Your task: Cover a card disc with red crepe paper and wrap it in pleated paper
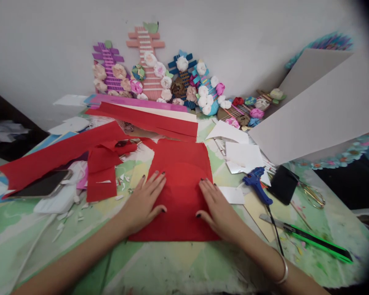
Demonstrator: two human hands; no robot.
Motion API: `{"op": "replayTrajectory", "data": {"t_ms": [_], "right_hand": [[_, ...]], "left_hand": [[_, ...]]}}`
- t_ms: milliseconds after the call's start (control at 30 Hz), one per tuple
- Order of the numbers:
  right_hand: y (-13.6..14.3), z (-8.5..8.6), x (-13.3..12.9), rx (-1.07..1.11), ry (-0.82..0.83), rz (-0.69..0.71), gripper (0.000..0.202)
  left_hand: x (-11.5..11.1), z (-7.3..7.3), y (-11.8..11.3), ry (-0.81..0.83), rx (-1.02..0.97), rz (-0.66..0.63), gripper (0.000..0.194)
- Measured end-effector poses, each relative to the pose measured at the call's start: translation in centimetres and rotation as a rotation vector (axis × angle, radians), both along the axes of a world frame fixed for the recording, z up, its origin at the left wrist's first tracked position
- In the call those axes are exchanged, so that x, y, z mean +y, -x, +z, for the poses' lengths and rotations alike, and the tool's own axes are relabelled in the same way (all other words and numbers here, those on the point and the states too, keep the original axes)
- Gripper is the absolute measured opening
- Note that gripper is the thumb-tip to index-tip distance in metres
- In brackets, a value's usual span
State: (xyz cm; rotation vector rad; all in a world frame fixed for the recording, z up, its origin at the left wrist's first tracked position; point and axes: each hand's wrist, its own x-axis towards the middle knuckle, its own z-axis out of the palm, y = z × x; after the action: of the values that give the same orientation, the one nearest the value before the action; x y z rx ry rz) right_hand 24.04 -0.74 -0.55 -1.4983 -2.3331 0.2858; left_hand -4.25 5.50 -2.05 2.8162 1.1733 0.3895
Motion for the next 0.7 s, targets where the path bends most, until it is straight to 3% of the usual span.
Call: {"op": "replayTrajectory", "data": {"t_ms": [100, 233, 300, 400, 533, 700], "right_hand": [[-2.3, 1.0, 4.3, 0.107, -0.055, -0.134, 0.058], [-3.6, 2.0, 12.0, 0.104, -0.078, -0.318, 0.055], [-3.3, 1.9, 15.2, 0.101, -0.011, -0.441, 0.055], [-2.6, 0.9, 18.3, 0.124, 0.037, -0.520, 0.050], [-2.6, -0.2, 19.8, 0.211, 0.045, -0.621, 0.038], [-3.6, 0.1, 19.2, 0.365, 0.014, -0.592, 0.028]], "left_hand": [[4.5, 0.6, 0.6, 0.009, -0.076, 0.222, 0.060], [12.0, 1.9, -0.8, 0.149, -0.195, 0.332, 0.060], [15.2, 2.2, -2.0, 0.267, -0.281, 0.443, 0.056], [18.7, 2.3, -3.3, 0.316, -0.329, 0.499, 0.051], [21.1, 2.4, -3.5, 0.451, -0.412, 0.505, 0.043], [20.8, 3.7, -2.4, 0.667, -0.571, 0.374, 0.035]]}}
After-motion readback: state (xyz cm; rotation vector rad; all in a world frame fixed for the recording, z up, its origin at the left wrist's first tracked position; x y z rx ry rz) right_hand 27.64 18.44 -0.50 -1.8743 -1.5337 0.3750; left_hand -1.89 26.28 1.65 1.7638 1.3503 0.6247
